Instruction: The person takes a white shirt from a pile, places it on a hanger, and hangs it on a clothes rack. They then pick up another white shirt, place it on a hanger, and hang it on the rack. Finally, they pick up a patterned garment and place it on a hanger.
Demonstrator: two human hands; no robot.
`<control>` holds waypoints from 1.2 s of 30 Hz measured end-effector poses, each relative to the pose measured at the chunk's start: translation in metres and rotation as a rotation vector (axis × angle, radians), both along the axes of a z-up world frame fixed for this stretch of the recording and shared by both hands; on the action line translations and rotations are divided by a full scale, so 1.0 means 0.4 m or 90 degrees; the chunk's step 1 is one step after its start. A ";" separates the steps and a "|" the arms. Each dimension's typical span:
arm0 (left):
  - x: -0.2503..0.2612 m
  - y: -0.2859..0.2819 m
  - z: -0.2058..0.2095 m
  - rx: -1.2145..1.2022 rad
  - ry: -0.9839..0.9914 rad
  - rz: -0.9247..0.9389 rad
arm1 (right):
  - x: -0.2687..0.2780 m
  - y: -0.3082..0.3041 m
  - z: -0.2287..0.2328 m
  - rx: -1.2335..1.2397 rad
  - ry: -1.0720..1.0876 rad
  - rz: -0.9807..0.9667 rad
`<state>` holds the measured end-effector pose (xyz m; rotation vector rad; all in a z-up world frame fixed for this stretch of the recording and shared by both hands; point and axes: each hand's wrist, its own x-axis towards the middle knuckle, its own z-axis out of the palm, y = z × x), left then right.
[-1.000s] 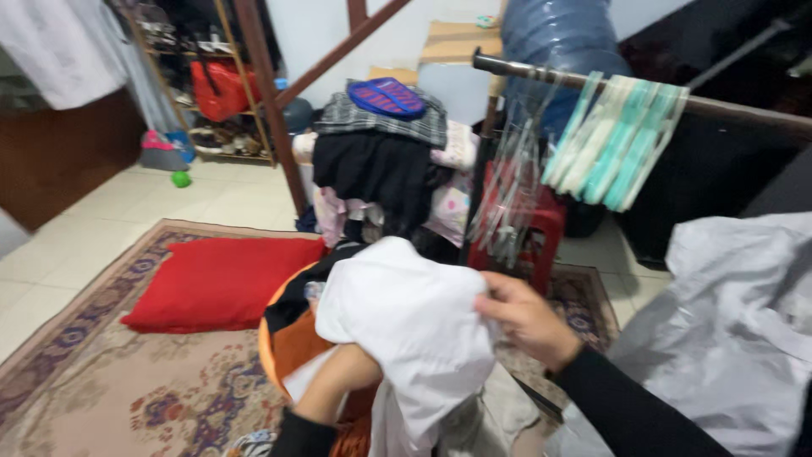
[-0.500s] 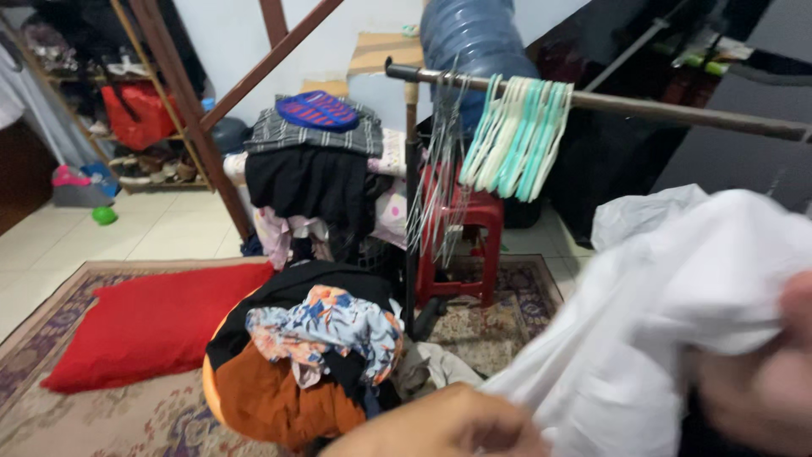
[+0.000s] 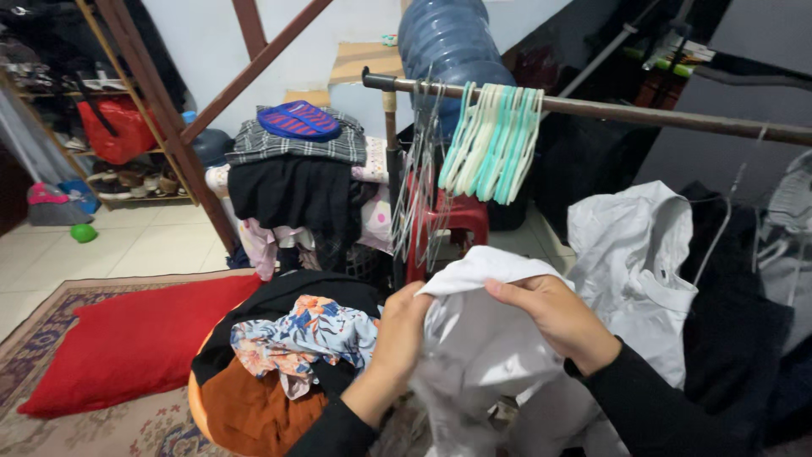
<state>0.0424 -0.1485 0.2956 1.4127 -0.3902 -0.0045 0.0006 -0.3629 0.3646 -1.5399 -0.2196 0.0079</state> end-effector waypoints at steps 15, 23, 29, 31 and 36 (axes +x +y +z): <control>0.113 0.174 -0.233 -0.024 0.086 0.208 | 0.173 0.031 -0.111 -0.246 -0.013 0.014; 0.076 0.151 -0.219 0.020 0.127 0.064 | 0.482 0.139 -0.118 -0.120 -0.178 -0.299; 0.038 0.173 -0.206 0.014 0.157 0.078 | 0.586 0.199 -0.116 -0.314 -0.337 -0.412; 0.031 0.189 -0.204 -0.004 0.175 0.086 | 0.580 0.195 -0.116 -0.302 -0.379 -0.447; 0.026 0.220 -0.216 -0.041 0.195 0.112 | 0.525 0.165 -0.129 -0.120 -0.341 -0.504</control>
